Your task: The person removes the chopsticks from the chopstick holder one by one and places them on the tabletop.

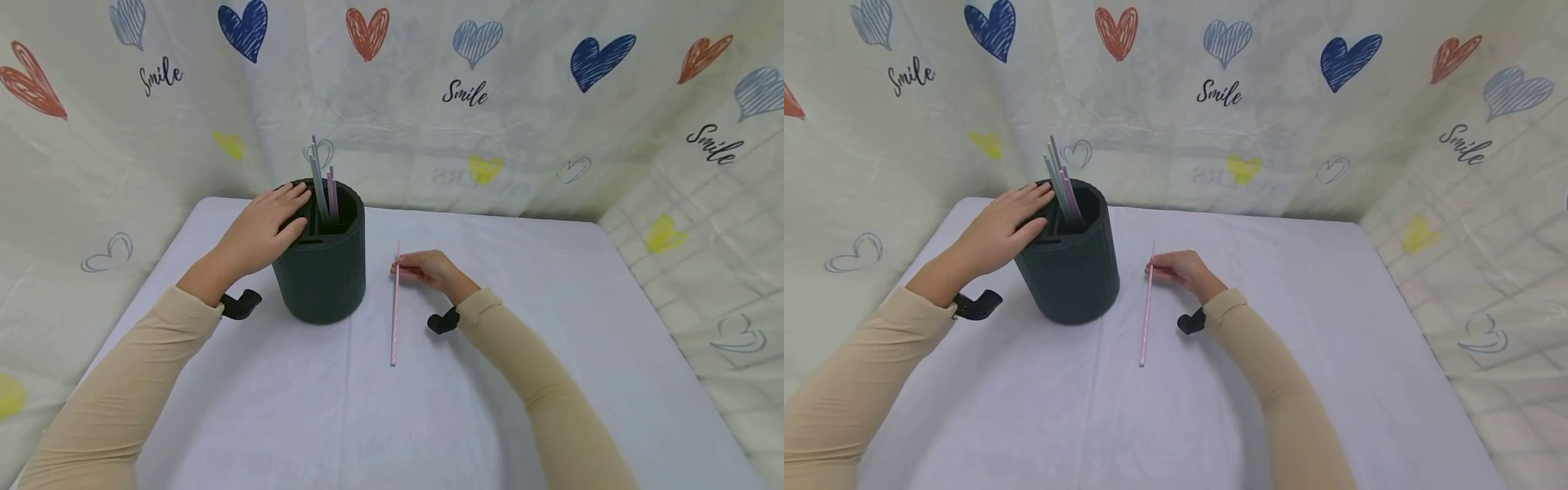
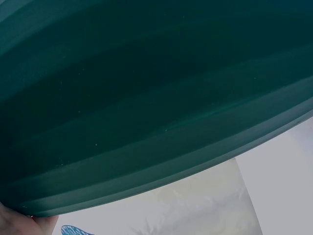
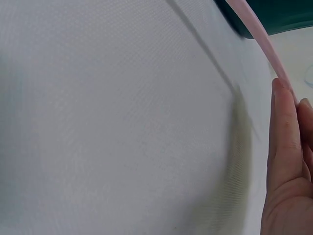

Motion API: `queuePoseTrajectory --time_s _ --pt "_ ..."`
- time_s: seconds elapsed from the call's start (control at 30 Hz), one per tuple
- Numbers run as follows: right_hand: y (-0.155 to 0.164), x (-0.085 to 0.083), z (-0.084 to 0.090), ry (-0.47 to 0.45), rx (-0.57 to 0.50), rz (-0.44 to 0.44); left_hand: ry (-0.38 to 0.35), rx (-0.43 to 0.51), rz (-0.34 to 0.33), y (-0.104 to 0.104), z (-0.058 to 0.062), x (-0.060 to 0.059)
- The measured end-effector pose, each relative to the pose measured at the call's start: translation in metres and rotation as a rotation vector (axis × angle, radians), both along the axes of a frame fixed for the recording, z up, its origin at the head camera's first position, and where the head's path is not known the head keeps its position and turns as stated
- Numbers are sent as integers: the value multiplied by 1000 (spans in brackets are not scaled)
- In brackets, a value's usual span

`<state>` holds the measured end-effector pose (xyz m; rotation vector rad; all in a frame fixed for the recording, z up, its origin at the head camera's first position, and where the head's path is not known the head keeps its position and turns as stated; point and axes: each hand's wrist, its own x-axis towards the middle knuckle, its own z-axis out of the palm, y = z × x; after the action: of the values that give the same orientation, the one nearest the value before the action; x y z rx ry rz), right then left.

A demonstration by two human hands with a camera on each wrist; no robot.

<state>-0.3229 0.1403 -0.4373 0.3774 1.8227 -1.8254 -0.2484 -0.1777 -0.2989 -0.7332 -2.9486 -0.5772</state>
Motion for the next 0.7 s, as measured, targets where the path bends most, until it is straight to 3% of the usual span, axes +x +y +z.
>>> queuePoseTrajectory --time_s 0.37,0.7 --pt "-5 -1 -9 -46 -11 -64 2 3 -4 1 -1 -1" --pt "-8 -2 -13 -41 21 -69 7 2 -1 -1 -2 -1"
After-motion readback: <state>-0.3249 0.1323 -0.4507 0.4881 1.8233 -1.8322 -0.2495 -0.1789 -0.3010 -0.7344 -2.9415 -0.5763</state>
